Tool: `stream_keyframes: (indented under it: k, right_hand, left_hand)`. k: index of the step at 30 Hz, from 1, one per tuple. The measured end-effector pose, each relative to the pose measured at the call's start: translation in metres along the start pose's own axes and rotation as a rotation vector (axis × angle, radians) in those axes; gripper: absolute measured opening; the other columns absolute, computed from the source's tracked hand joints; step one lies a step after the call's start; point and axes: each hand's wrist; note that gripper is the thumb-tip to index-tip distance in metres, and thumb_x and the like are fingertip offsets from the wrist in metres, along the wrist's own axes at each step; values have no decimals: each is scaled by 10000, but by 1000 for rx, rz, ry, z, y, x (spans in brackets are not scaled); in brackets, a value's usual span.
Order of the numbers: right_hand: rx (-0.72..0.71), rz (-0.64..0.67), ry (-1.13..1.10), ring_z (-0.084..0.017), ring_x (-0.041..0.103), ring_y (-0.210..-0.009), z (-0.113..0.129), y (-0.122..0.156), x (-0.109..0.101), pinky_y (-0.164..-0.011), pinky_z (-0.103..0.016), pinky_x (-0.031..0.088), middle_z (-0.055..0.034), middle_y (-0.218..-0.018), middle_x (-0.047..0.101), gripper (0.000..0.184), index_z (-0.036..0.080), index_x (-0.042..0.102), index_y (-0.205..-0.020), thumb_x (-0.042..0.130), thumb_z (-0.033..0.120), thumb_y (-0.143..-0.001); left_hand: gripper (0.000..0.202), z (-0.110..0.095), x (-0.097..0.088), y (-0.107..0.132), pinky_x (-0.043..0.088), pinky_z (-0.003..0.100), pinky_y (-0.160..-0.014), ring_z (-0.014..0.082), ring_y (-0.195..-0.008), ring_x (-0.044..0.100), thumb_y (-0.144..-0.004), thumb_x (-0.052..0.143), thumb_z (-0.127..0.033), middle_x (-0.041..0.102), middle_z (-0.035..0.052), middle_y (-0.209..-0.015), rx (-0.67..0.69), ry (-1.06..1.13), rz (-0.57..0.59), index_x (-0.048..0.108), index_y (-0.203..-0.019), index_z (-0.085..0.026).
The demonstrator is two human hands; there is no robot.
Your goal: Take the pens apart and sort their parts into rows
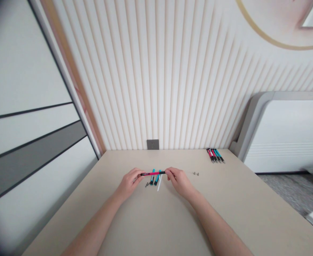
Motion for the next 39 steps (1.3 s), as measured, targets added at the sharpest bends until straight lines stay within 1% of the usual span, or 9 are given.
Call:
stream_keyframes:
  k: [3,6,10,17,23,27,31,35,39]
  right_hand:
    - [67,34,-68,-136,507,-587,-2,-1,2,-583,-243,388,-11,-639,580,523,182,580,-710,319,559,-963]
    - [121,136,-165,-135,517,-597,-4,-1,5,-592,-241,397,-16,-620,570,598,168,595,-670,274,576,-968]
    - [159,274,-231,-122,490,-555,-6,1,7,-563,-230,388,3,-598,562,579,165,612,-700,292,566,-968]
    - [11,118,50,-128,506,-582,-2,1,0,-606,-240,362,11,-611,569,470,188,574,-679,329,442,-990]
    - [-98,73,153,-155,529,-622,2,2,-3,-634,-258,378,-11,-646,571,461,204,561,-701,300,440,-999]
    - [-167,31,192,-176,559,-682,1,2,-1,-679,-275,400,-32,-693,607,424,208,604,-799,302,427,-1001]
    - [-97,16,228,-168,565,-652,0,4,2,-648,-266,383,-27,-691,623,407,202,607,-796,307,386,-998]
    - [0,113,215,-131,483,-514,2,5,3,-568,-249,329,16,-543,530,454,192,581,-688,308,394,-989]
    - [80,189,41,-120,452,-480,4,4,5,-525,-233,335,32,-503,488,504,184,570,-667,294,462,-985]
  left_hand:
    - [213,-2,-1,0,504,306,-818,174,-881,615,-963,480,-254,656,54,-936,7,4,-13,645,-1092,-211]
    - [228,-1,-3,0,505,320,-826,181,-892,616,-965,477,-254,662,58,-947,25,-14,-41,659,-1098,-224]
    - [234,2,-3,2,500,317,-819,179,-892,615,-964,479,-246,666,62,-951,48,-26,-58,665,-1104,-223]
    - [202,2,1,2,498,317,-790,184,-840,621,-944,526,-277,707,60,-907,21,31,45,688,-1044,-210]
    - [209,-1,0,2,491,285,-764,173,-808,631,-946,516,-280,699,56,-874,-58,61,79,695,-1021,-202]
    - [230,-2,2,2,489,274,-736,171,-792,635,-948,511,-311,704,53,-875,-89,87,80,702,-1015,-202]
    - [232,-1,-1,2,478,271,-709,170,-776,621,-956,504,-306,694,52,-849,-44,42,19,698,-1024,-198]
    - [214,-3,-5,2,480,305,-763,187,-823,605,-954,512,-300,703,59,-881,50,-12,22,690,-1037,-213]
    - [214,-4,-2,1,499,301,-766,182,-829,625,-944,525,-319,701,61,-902,-4,51,-56,686,-1035,-210]
Point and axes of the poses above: each hand's wrist, its own y-axis away from the middle knuckle, its own x-axis out of the palm, z = x × y
